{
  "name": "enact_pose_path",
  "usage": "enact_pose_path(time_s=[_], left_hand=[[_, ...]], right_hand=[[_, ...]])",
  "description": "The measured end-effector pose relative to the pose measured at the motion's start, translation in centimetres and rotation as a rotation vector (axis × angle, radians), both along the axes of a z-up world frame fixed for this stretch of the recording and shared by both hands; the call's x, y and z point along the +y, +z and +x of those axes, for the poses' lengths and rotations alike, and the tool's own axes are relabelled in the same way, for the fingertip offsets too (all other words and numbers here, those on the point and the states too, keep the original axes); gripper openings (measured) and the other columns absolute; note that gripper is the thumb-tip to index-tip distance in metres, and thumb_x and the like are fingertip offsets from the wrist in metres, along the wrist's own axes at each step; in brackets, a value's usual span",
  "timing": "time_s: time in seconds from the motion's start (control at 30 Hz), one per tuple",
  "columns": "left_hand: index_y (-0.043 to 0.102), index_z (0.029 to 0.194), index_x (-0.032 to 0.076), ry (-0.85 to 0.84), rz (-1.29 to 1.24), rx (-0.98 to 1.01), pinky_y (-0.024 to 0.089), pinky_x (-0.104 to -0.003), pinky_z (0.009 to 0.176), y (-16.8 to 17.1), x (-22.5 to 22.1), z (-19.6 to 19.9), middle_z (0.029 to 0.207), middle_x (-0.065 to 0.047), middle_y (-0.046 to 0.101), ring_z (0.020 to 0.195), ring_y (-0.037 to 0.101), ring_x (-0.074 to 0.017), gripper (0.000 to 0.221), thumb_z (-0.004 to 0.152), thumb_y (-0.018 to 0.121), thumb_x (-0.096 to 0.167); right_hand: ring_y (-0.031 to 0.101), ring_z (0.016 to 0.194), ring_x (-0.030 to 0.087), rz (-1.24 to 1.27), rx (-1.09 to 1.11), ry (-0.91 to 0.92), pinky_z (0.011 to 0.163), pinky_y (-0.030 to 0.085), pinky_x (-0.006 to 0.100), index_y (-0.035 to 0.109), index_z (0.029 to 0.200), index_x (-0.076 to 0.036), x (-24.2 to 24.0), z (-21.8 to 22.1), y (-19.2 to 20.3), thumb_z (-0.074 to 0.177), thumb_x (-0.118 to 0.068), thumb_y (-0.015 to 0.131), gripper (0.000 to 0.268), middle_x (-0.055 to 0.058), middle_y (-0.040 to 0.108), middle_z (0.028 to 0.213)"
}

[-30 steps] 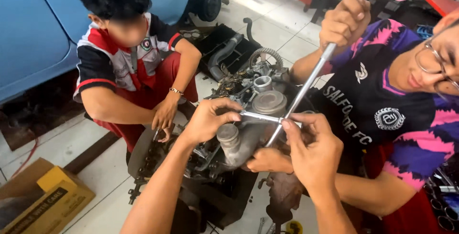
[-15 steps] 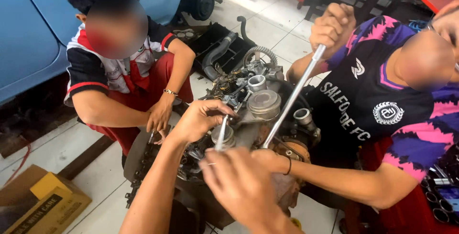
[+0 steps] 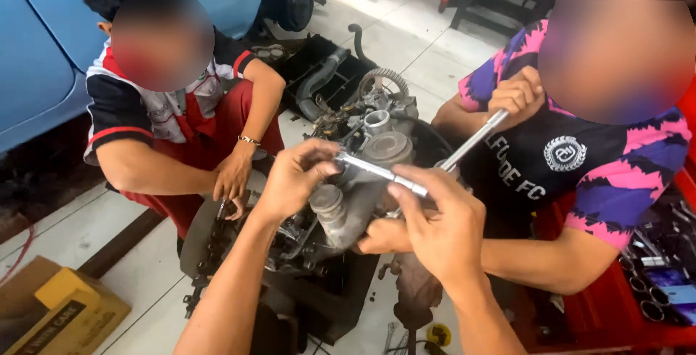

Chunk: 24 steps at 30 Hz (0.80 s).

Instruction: The person uses a ratchet and socket to loosen and remove bolts from a disassembled engine block while two coworkers assist. The camera wearer repeatedly positions the tool, turns the ratchet, and removes fasteners from the engine's cylinder head area.

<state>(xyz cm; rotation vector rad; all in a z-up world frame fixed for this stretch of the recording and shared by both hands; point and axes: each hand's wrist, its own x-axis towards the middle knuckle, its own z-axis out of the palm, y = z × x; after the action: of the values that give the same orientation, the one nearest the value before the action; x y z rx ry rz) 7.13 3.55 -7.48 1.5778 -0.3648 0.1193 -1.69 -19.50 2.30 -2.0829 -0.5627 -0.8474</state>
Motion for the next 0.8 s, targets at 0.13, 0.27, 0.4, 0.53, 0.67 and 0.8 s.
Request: enact_pose_path(time_s=[0.13,0.27,0.4,0.53,0.67,0.8], left_hand=[[0.068,0.120,0.003,-0.153,-0.191,-0.023,0.056,-0.030,0.085,0.8,0.4,0.6,0.103,0.000,0.069,0.092,0.066,-0.0119,0.037,0.084,0.075,0.001],[0.076,0.105,0.003,-0.083,0.319,-0.242,0.053,-0.032,0.083,1.7,0.6,-0.4,0.101,-0.005,0.070,0.095,0.068,-0.0173,0.020,0.085,0.078,0.006],[0.071,0.095,0.001,-0.119,0.373,-0.305,0.054,-0.030,0.079,2.3,0.5,0.0,0.096,-0.004,0.069,0.090,0.068,-0.0143,0.015,0.083,0.078,0.006],[0.063,0.089,-0.002,-0.184,0.281,-0.221,0.051,-0.028,0.077,-0.1,0.7,1.5,0.088,-0.003,0.067,0.084,0.059,-0.0101,0.016,0.086,0.078,0.003],[0.066,0.081,-0.002,-0.289,0.128,0.022,0.047,-0.025,0.071,-1.1,1.0,3.1,0.084,0.001,0.066,0.079,0.056,-0.0050,0.015,0.089,0.078,-0.001],[0.068,0.078,-0.002,-0.301,0.031,0.121,0.048,-0.025,0.067,-2.1,1.0,3.4,0.080,0.001,0.068,0.076,0.059,-0.0050,0.014,0.087,0.078,-0.001]], right_hand=[[0.071,0.082,0.015,0.104,-0.054,-0.037,0.074,0.055,0.027,0.072,0.110,0.000,-1.9,-1.9,0.7,0.090,-0.001,0.078,0.021,0.010,0.075,0.097],[0.070,0.085,0.014,0.340,0.010,-0.111,0.081,0.056,0.025,0.069,0.118,0.007,-6.5,-5.2,-0.7,0.100,0.003,0.071,0.018,0.013,0.073,0.099],[0.070,0.078,0.014,0.420,-0.021,-0.136,0.077,0.058,0.023,0.065,0.116,0.010,-11.0,-6.7,-4.2,0.104,0.002,0.068,0.015,0.017,0.071,0.095],[0.069,0.074,0.014,0.460,-0.014,-0.111,0.076,0.058,0.024,0.064,0.118,0.011,-13.6,-7.7,-8.0,0.105,0.001,0.068,0.016,0.018,0.071,0.093],[0.070,0.076,0.015,0.497,0.062,-0.138,0.076,0.060,0.025,0.061,0.121,0.011,-16.3,-8.3,-11.5,0.104,-0.001,0.066,0.021,0.019,0.071,0.097],[0.072,0.074,0.022,0.835,0.651,0.213,0.066,0.063,0.033,0.060,0.109,0.009,-28.5,-5.8,-18.9,0.102,-0.012,0.058,0.022,0.020,0.070,0.089]])
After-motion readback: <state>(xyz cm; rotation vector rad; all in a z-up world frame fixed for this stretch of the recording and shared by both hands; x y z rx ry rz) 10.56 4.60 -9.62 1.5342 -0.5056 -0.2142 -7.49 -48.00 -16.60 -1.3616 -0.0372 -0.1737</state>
